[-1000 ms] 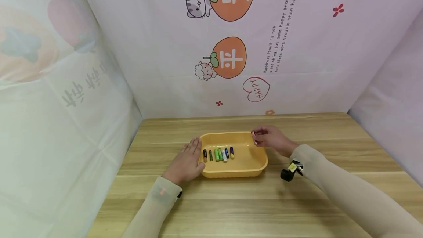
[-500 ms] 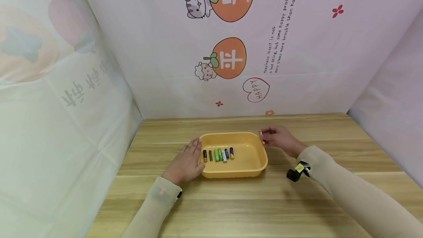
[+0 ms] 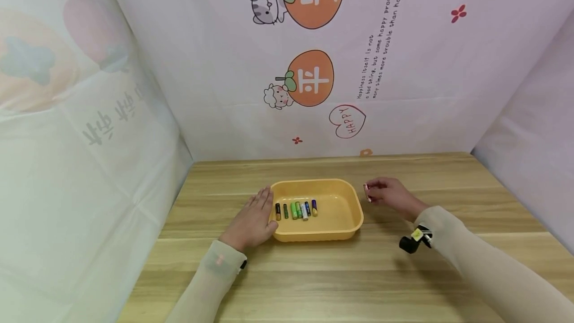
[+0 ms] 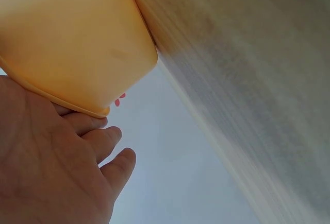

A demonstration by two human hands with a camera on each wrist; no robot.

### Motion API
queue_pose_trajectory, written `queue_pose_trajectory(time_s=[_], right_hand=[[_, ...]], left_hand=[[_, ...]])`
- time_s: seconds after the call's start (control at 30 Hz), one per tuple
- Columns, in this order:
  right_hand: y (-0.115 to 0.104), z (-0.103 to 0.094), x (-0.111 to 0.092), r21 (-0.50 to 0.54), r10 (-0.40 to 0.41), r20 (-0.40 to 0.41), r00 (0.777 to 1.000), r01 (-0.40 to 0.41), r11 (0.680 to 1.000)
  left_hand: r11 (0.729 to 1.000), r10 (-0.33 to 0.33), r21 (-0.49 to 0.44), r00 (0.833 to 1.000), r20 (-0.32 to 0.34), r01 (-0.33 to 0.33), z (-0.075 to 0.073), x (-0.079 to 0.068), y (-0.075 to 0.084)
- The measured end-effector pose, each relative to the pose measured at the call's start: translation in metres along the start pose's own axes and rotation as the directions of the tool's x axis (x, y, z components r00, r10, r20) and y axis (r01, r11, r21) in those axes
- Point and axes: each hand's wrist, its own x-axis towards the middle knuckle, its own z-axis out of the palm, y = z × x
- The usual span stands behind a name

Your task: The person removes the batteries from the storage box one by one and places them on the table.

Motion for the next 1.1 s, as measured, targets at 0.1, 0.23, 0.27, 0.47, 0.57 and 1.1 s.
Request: queue_pose_trajectory(time_s=[0.1, 0.23, 0.27, 0.47, 0.57, 1.1], right_hand=[[0.003, -0.004, -0.004, -0.011, -0.006, 0.000, 1.000, 0.006, 1.000], [0.010, -0.010, -0.006, -0.019, -0.003, -0.009, 1.000, 0.003, 1.000], [0.013, -0.012, -0.006, -0.019, 0.003, -0.016, 1.000, -0.003, 1.000], [0.028, -0.021, -0.006, -0.032, 0.030, -0.042, 0.999, -0.032, 0.999], [0.034, -0.026, -0.006, -0.041, 0.047, -0.055, 0.997, -0.050, 0.998], [0.049, -0.033, -0.007, 0.045, 0.111, -0.083, 0.990, -0.107, 0.993]], left_hand=[[1.000, -0.003, 0.001, 1.000, 0.000, 0.003, 0.000, 0.000, 0.000], [1.000, -0.006, 0.000, 1.000, -0.003, 0.006, 0.000, 0.000, 0.000], [1.000, -0.006, 0.001, 1.000, -0.003, 0.006, 0.000, 0.000, 0.000], [1.000, 0.000, 0.005, 1.000, -0.006, 0.000, 0.002, 0.000, -0.001], [1.000, 0.007, 0.000, 1.000, -0.012, -0.007, 0.003, 0.000, -0.001], [1.000, 0.003, 0.002, 1.000, -0.009, -0.003, 0.002, 0.000, 0.000]])
